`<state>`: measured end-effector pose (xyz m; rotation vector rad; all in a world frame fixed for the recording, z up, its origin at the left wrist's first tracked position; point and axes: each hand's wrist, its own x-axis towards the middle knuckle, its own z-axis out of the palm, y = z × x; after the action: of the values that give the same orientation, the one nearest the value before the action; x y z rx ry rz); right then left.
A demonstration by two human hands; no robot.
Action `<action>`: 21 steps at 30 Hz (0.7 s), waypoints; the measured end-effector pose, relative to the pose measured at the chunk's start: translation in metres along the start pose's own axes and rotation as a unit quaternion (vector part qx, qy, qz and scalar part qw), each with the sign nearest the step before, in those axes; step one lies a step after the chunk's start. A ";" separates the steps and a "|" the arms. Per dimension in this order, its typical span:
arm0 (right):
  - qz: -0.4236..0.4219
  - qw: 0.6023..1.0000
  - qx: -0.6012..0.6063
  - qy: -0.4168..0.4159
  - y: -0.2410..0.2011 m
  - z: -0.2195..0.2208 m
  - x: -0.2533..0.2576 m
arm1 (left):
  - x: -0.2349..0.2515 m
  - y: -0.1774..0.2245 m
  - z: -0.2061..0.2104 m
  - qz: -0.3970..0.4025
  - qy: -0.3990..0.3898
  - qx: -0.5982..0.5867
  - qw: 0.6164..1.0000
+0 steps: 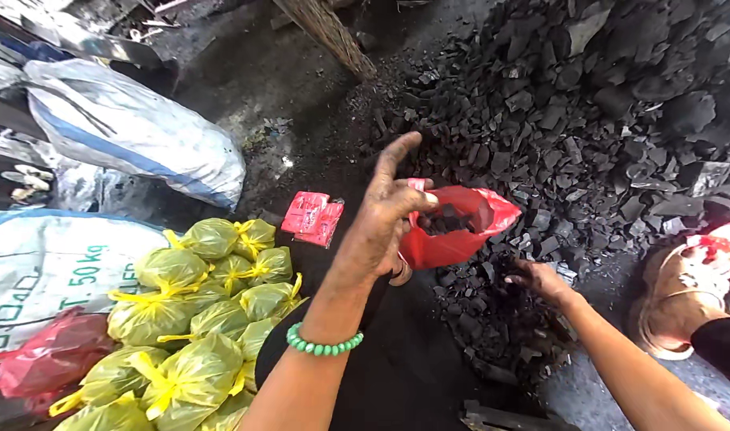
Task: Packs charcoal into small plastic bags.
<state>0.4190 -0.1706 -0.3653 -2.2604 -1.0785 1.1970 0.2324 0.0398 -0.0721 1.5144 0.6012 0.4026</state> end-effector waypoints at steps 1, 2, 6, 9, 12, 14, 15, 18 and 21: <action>-0.004 0.998 0.056 0.032 -0.001 -0.010 -0.001 | 0.001 -0.005 0.006 -0.004 -0.011 0.001 1.000; -0.010 0.990 0.118 0.072 -0.005 -0.022 -0.004 | 0.001 -0.011 0.011 -0.009 -0.026 -0.001 1.000; -0.082 0.908 0.339 0.232 -0.035 -0.084 -0.037 | -0.002 -0.024 0.031 -0.036 -0.099 -0.012 0.994; -0.173 0.882 0.364 0.246 -0.077 -0.116 -0.075 | -0.003 -0.030 0.039 -0.041 -0.125 -0.033 0.991; -0.205 0.951 0.192 0.132 -0.108 -0.108 -0.075 | -0.001 -0.043 0.049 -0.058 -0.116 -0.019 0.991; -0.179 0.980 0.036 0.085 -0.114 -0.072 -0.047 | 0.001 -0.058 0.055 -0.090 -0.120 0.025 0.988; -0.148 0.985 -0.044 0.073 -0.113 -0.050 -0.036 | 0.001 -0.067 0.057 -0.106 -0.131 0.050 0.984; -0.096 0.985 -0.140 0.028 -0.109 -0.008 -0.028 | 0.005 -0.083 0.057 -0.128 -0.163 0.105 0.973; -0.135 0.986 -0.099 -0.024 -0.099 -0.016 -0.034 | 0.012 -0.087 0.051 -0.104 -0.191 0.239 0.946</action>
<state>0.3750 -0.1330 -0.2770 -2.1430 -1.5277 1.0776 0.2621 0.0029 -0.1617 1.9041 0.5624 -0.2195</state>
